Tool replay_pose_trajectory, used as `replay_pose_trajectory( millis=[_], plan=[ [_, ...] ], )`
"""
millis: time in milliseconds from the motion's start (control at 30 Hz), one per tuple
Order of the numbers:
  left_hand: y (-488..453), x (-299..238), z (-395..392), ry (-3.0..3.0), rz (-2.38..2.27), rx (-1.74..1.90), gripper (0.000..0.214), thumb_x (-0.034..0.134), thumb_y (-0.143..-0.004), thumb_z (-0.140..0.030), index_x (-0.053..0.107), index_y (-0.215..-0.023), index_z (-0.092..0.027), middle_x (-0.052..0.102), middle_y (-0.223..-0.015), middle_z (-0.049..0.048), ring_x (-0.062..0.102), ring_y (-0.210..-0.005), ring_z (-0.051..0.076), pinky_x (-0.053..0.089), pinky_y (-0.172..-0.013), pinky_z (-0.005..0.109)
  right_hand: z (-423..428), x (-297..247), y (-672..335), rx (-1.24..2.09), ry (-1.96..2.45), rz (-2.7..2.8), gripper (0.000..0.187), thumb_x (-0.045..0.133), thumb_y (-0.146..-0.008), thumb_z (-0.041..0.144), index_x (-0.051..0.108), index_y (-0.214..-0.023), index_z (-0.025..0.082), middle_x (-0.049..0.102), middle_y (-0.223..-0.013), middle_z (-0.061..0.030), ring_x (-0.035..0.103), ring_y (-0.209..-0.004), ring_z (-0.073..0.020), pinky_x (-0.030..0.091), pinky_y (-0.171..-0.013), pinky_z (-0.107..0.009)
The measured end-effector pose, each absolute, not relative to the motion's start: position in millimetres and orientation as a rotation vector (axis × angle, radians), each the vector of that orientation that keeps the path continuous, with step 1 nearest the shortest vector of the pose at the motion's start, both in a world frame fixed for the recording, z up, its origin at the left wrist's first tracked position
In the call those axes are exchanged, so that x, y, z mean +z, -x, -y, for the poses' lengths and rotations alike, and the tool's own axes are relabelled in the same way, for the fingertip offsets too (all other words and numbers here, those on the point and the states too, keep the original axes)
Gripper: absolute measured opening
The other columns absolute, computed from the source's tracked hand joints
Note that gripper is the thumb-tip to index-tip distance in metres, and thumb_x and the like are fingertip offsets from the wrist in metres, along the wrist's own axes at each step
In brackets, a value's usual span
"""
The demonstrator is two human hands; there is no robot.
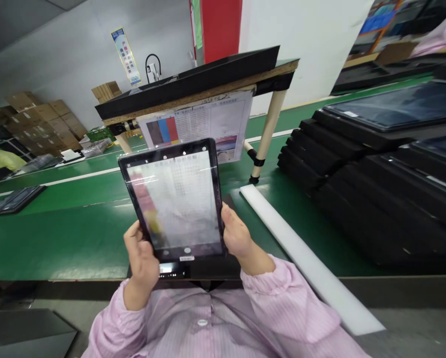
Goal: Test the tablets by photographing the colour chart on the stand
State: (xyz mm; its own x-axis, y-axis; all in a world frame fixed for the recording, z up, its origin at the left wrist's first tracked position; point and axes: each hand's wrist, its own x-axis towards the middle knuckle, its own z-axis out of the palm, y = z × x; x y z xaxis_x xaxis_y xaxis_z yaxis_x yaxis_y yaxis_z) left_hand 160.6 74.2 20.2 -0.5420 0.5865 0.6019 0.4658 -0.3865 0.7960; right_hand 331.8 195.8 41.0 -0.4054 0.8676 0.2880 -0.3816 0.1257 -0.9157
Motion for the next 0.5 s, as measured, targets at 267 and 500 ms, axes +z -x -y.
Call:
replay_pose_trajectory(
  millis=[267,500],
  plan=[
    [-149,20,-70,-0.75,-1.19,2.032,0.058,0.061,-0.093,-0.053,0.05,-0.147,-0.037,0.066,-0.136,0.005,0.067,-0.116,0.023,0.057,-0.095,0.035,-171,79,-355,1.191,0.351,1.624,0.063,0.04,-0.103,0.059,0.026,-0.16,0.035,0.025,-0.162,0.0061,0.023,-0.151,-0.025,0.025,-0.127,-0.046],
    [-161,12,-72,-0.609,-1.239,1.995,0.069,0.07,-0.085,-0.057,0.049,-0.148,-0.038,0.064,-0.139,0.0056,0.064,-0.123,0.025,0.058,-0.093,0.035,-187,92,-370,0.8,0.553,1.883,0.067,0.042,-0.104,0.052,0.023,-0.162,0.026,0.029,-0.16,0.0001,0.042,-0.142,-0.0285,0.039,-0.119,-0.045]
  ],
)
